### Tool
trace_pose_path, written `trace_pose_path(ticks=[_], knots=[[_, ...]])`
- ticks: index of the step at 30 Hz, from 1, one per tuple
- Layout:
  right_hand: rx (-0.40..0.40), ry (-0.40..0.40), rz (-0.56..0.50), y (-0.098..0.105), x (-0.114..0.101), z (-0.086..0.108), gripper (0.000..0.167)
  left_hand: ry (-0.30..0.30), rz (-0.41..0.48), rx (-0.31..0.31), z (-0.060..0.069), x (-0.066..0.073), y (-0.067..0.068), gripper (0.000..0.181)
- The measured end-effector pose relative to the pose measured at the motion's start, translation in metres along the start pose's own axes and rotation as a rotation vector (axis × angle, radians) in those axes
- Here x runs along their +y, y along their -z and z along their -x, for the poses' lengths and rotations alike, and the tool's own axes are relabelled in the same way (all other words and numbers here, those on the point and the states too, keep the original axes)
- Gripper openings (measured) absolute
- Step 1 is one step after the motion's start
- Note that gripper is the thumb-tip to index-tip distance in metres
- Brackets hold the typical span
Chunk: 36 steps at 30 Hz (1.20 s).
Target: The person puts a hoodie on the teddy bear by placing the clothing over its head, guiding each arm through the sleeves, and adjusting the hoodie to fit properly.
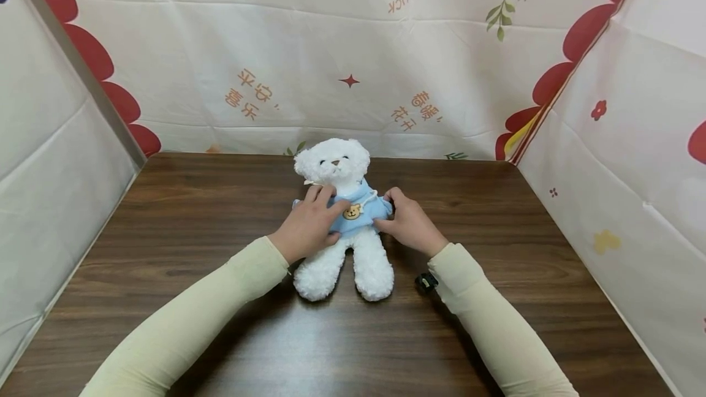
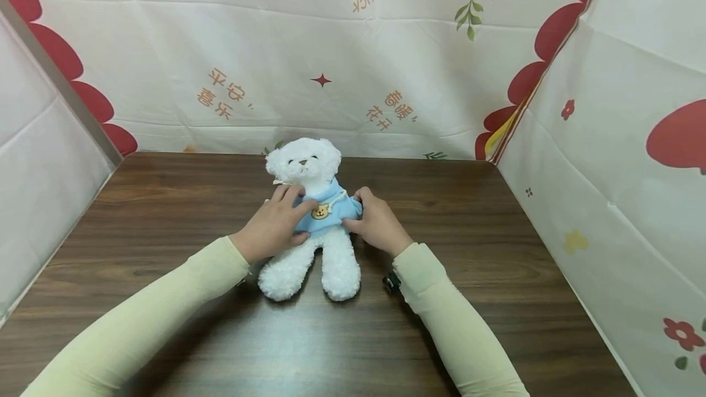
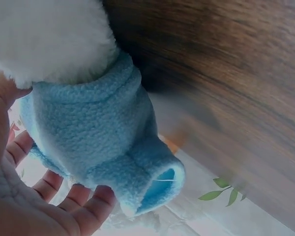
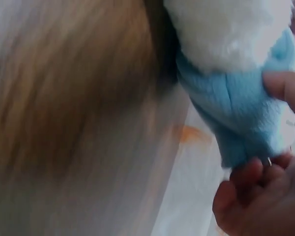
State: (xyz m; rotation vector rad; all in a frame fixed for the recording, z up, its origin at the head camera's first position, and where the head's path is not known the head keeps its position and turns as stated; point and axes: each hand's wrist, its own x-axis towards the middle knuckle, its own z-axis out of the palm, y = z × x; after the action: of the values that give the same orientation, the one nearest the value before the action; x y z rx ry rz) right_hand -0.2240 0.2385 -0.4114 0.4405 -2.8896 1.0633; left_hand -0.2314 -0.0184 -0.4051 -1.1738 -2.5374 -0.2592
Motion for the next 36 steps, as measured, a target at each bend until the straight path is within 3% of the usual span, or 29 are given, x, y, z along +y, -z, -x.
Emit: trace_pose_path(ticks=[5, 9, 13, 15, 17, 22, 28, 36], knots=[[0.096, -0.008, 0.030, -0.008, -0.007, -0.001, 0.021, -0.002, -0.005, 0.010, 0.000, 0.000, 0.000, 0.052], [0.113, 0.016, 0.021, -0.007, -0.006, 0.002, 0.018, 0.006, 0.001, 0.004, 0.001, -0.001, 0.000, 0.053], [0.091, -0.016, -0.150, 0.004, 0.002, 0.006, 0.004, 0.010, 0.009, 0.001, 0.002, -0.002, 0.000, 0.053], [0.090, -0.057, -0.222, 0.010, 0.008, 0.006, 0.010, 0.007, 0.011, 0.003, 0.002, -0.002, 0.000, 0.052], [0.078, -0.105, -0.249, 0.012, 0.013, 0.004, 0.014, -0.004, 0.012, 0.014, 0.002, -0.002, 0.000, 0.051], [0.011, -0.188, -0.202, 0.010, 0.020, 0.001, 0.016, -0.028, 0.008, 0.034, 0.001, -0.001, -0.001, 0.049], [-0.097, -0.170, -0.229, 0.011, 0.025, -0.001, 0.023, -0.003, 0.018, 0.005, 0.002, -0.002, -0.001, 0.050], [-0.170, -0.160, -0.306, 0.017, 0.024, -0.003, 0.022, 0.007, 0.028, 0.006, 0.004, -0.004, 0.000, 0.049]])
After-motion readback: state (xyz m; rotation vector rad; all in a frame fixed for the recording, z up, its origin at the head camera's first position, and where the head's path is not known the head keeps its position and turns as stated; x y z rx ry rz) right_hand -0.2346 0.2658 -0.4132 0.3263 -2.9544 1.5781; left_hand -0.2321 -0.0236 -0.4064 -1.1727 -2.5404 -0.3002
